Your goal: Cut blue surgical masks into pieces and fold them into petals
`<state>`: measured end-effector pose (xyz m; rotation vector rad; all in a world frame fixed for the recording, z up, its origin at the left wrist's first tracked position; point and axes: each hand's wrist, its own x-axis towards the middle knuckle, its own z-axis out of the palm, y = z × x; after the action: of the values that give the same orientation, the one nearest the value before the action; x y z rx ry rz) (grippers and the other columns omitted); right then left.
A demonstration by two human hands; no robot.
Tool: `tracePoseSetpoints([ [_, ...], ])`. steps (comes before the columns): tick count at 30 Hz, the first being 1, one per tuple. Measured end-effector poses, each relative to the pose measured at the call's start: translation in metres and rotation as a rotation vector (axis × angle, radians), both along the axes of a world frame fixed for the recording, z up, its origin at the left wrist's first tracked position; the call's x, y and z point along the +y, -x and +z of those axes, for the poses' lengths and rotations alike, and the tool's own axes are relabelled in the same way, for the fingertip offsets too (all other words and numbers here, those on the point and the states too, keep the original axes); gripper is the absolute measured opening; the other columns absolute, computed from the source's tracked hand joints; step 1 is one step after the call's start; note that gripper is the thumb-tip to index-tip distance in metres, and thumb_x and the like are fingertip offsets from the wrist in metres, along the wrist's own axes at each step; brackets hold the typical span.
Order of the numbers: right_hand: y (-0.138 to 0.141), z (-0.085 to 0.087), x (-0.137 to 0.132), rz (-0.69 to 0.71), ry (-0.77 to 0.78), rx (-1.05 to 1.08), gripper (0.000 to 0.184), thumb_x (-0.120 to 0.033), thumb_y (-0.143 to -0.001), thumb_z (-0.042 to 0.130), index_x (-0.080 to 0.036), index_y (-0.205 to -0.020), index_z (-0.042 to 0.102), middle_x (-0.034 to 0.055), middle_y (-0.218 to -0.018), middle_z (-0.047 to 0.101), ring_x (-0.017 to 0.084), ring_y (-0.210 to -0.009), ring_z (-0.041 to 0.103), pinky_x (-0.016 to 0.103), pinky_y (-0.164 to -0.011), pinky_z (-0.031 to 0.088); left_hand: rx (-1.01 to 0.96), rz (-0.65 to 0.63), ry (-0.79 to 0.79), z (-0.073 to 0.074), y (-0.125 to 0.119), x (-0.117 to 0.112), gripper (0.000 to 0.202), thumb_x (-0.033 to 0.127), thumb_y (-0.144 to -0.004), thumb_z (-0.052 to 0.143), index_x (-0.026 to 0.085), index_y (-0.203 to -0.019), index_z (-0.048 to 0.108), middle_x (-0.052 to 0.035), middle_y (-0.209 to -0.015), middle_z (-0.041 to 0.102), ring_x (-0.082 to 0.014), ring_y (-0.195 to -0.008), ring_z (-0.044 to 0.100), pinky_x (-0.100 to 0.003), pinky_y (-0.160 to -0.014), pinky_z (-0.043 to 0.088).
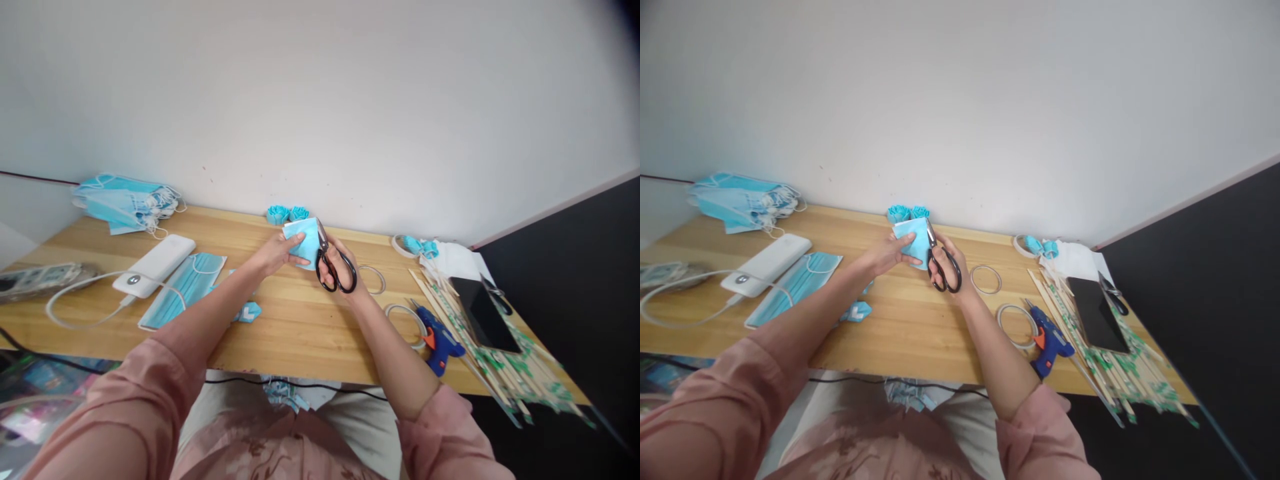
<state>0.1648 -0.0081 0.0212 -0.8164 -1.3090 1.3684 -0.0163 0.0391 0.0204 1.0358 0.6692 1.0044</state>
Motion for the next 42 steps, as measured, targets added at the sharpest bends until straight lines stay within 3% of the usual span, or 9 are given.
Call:
tracePoseSetpoints([
  [9,-0.0016,-0.0015,0.0014,-0.012,0.000,-0.030,0.069,-0.061,-0.086,0.062,-0.018,-0.138,0.047,-0.0112,-0.050,0.050,0.005,-0.031,0.037,0.020,-0.039,0.043,-0.023,0.013,0.013,-0.0003,0.0006,-0.0004,0.051,0.046,-0.070,0.084,0.012,-0.105,0.068,-0.0125,-0.095,0.075,-0.0206,-0.078,0.070,-0.033,-0.063,0.064],
  [18,-0.0056,0.0007,0.0038,0.174,0.031,-0.015,0.084,-0.075,-0.082,0.055,-0.019,-0.143,0.040,-0.0116,-0.056,0.050,0.005,-0.036,0.039,0.029,-0.065,0.057,0.010,0.109,-0.001,-0.0006,-0.0005,0.0011,0.059,0.053,-0.063,0.086,0.011,-0.102,0.069,-0.0113,-0.092,0.074,-0.0197,-0.074,0.069,-0.036,-0.063,0.064],
  [24,-0.0058,-0.0003,0.0043,0.163,0.049,-0.024,0.087,-0.078,-0.080,0.055,-0.021,-0.144,0.039,-0.0113,-0.056,0.050,0.006,-0.035,0.039,0.030,-0.061,0.057,0.051,0.073,0.004,0.0010,-0.0024,-0.0024,0.059,0.056,-0.063,0.085,0.010,-0.097,0.068,-0.0124,-0.091,0.075,-0.0190,-0.071,0.068,-0.034,-0.061,0.063],
  [34,-0.0048,0.0056,0.0008,0.170,0.058,-0.033,0.086,-0.078,-0.080,0.054,-0.020,-0.142,0.040,-0.0111,-0.053,0.050,0.007,-0.036,0.038,0.029,-0.058,0.055,0.042,0.149,-0.033,-0.0025,-0.0013,0.0000,0.055,0.052,-0.069,0.081,0.011,-0.103,0.068,-0.0127,-0.091,0.074,-0.0203,-0.074,0.068,-0.033,-0.059,0.062],
  [42,-0.0036,0.0042,0.0009,0.122,0.055,-0.031,0.087,-0.078,-0.080,0.055,-0.021,-0.144,0.041,-0.0111,-0.053,0.049,0.007,-0.035,0.038,0.029,-0.057,0.055,0.087,0.122,-0.037,-0.0005,-0.0028,-0.0016,0.048,0.051,-0.075,0.078,0.011,-0.100,0.069,-0.0151,-0.094,0.073,-0.0313,-0.083,0.069,-0.047,-0.071,0.061],
])
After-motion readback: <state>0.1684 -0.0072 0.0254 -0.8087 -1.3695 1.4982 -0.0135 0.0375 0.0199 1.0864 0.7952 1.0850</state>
